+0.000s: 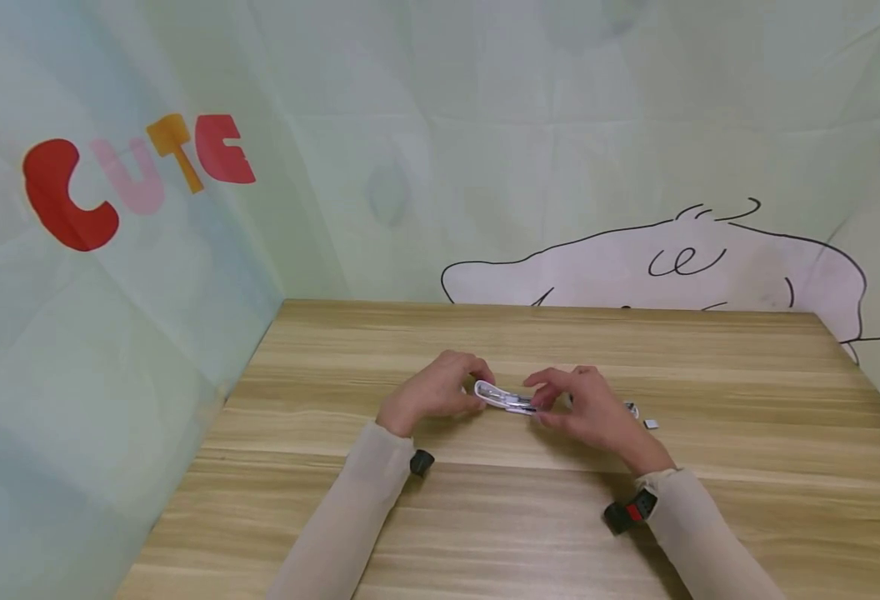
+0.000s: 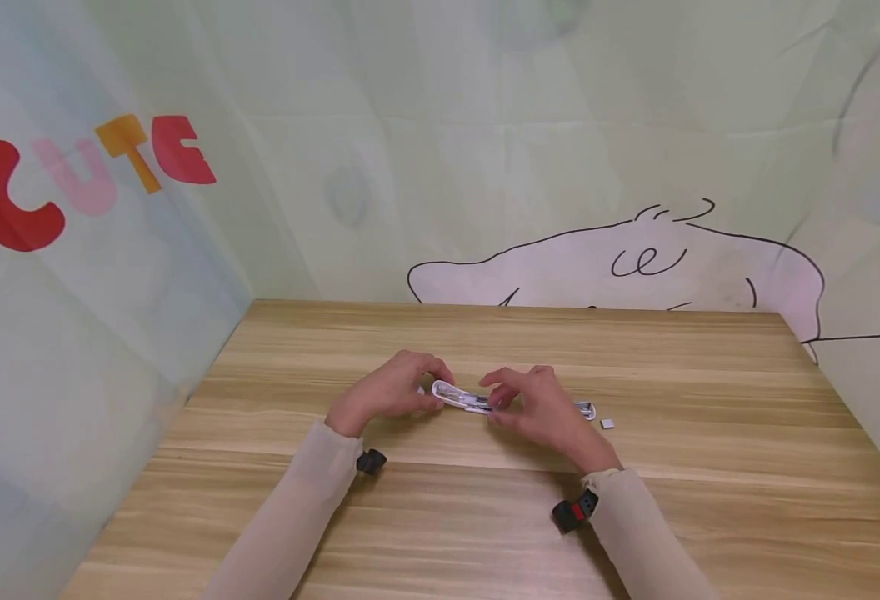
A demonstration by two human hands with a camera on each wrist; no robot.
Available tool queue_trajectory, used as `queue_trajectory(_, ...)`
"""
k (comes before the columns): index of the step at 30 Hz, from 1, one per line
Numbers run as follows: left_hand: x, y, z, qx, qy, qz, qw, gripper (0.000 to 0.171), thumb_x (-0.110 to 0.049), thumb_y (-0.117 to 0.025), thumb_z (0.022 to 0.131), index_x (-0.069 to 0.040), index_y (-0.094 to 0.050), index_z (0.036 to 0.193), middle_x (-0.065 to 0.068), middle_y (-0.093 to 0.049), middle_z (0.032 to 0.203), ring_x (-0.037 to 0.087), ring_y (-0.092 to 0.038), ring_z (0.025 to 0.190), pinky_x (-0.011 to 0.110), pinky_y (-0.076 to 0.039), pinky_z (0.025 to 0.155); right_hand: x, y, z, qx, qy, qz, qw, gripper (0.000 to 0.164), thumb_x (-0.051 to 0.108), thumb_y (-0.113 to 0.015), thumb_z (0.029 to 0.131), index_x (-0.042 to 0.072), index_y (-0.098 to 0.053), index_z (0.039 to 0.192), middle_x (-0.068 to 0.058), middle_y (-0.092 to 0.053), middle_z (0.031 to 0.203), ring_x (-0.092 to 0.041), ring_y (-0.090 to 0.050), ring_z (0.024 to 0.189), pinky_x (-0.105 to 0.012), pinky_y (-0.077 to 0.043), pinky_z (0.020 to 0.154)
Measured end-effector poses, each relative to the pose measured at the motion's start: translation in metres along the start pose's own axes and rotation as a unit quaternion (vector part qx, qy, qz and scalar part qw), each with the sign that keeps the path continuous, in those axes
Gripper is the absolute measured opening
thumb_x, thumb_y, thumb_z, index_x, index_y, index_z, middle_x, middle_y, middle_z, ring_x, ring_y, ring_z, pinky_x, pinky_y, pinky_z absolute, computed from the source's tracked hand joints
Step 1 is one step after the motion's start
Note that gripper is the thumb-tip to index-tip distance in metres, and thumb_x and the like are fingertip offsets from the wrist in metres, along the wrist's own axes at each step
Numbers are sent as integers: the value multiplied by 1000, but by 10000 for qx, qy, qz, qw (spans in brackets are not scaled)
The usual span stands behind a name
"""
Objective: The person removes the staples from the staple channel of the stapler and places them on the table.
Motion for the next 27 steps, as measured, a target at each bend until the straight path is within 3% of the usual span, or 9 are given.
queue_trajectory(8, 0, 3, -2, -19, -57, 149, 9999, 23, -5, -81, 93, -9, -77, 115, 3, -76, 112, 26, -62, 107, 41, -49, 102, 9, -5, 0, 792, 229, -430, 9957, 49, 14, -89, 87, 20, -69, 131, 11, -82, 95, -4, -70, 89, -52, -32, 106)
queue_trajectory(13, 0, 4, -3, -19, -3, 142, 9999, 23, -6, -82, 93, -9, -77, 115, 3, -76, 113, 26, -62, 109, 44, -49, 106, 11, -8, 1, 890, 496, -764, 9919, 48, 13, -90, 86, 21, -68, 128, 13, -81, 91, -1, -68, 86, -53, -34, 104)
queue_trajectory(21, 3, 11, -5, -104, 31, 56, 9999, 34, -9, -83, 92, -9, -73, 124, 5, -76, 116, 28, -64, 114, 45, -50, 108, 7, -5, 0, 646, 94, -374, 9972, 44, 19, -87, 90, 22, -70, 130, 16, -80, 95, -4, -66, 87, -47, -36, 102)
queue_trajectory(27, 10, 18, -12, -207, 81, -43, 9997, 50, -17, -85, 91, -9, -68, 137, 6, -75, 122, 28, -63, 119, 47, -50, 110, 10, 0, 3, 71, 27, 175, 9998, 38, 19, -85, 92, 15, -73, 128, 10, -82, 97, -10, -70, 90, -40, -50, 86)
Point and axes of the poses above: each hand's wrist, its own z-axis towards the middle knuckle, its own y-axis out of the back of the hand, x = y × z, the point moved 4 cm from there along z, towards the middle knuckle
